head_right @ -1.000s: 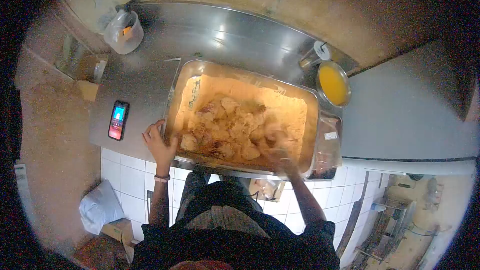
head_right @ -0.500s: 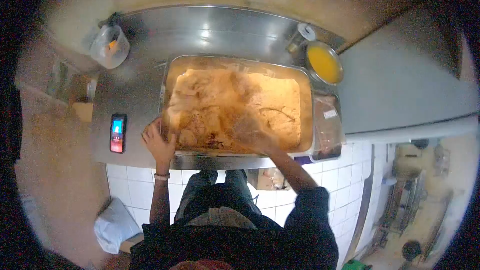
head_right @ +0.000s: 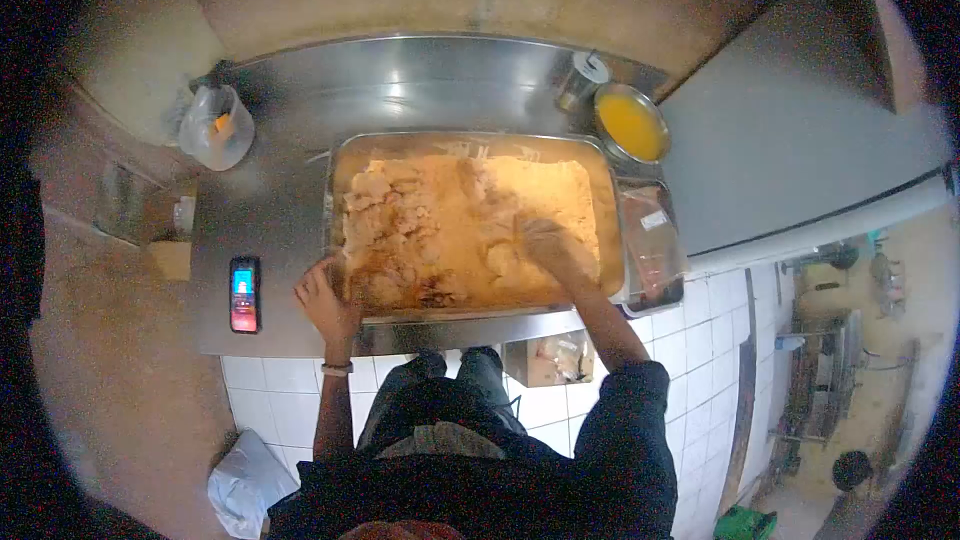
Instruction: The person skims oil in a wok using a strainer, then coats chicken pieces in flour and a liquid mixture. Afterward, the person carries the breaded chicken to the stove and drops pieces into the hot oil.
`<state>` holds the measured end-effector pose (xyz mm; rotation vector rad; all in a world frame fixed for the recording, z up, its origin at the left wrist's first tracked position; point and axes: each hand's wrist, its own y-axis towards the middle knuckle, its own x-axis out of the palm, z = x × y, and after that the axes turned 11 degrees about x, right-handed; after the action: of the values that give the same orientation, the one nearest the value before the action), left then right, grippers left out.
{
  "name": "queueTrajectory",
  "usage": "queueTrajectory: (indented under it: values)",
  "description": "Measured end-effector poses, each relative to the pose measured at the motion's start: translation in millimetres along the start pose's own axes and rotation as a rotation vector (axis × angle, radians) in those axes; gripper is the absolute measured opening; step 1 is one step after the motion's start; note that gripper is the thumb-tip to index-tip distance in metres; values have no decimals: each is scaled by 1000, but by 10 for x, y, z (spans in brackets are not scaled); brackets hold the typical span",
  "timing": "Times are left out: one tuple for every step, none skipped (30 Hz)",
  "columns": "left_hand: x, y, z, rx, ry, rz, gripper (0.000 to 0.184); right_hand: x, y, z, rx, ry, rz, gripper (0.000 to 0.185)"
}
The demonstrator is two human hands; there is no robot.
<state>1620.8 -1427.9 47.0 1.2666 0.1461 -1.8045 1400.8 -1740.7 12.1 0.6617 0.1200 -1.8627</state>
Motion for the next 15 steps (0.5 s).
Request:
queueTrajectory:
  values:
    - [-8,21,-18,-6,7,15,51,56,56,110,-29,-215,148,18]
    - [-4,18,-20,-5,3,10,51,113,112,219,-34,-430,303,19]
    - [5,-9,-23,0,-5,-4,51,57,237,455,-138,35,354,22]
    - [26,-38,-49,0,-11,-7,51,95,313,488,-178,265,369,23]
    - [59,-45,-81,24,-9,18,51,126,391,522,-233,492,381,25]
    - [75,-39,-88,47,-6,44,50,199,487,364,-191,802,310,18]
    - [86,-48,-89,49,-10,46,50,255,485,245,-166,955,268,15]
    - [82,-49,-89,45,-16,27,50,213,513,165,-140,1112,232,12]
    - [65,-41,-97,44,-19,8,49,-39,526,176,-290,437,335,11]
    - [47,-29,-99,52,-16,9,49,-257,533,187,-408,-247,402,10]
    - [36,-27,-88,61,-9,15,48,-374,509,175,-401,-246,399,10]
    - [33,-33,-76,70,-7,19,47,-466,467,181,-374,-36,217,18]
    - [46,-45,-83,76,-13,19,47,-510,427,203,-343,170,34,26]
    - [70,-54,-100,70,-14,21,46,-443,418,273,-339,164,31,26]
    - [72,-47,-109,62,-12,25,45,-268,420,366,-316,-233,429,16]
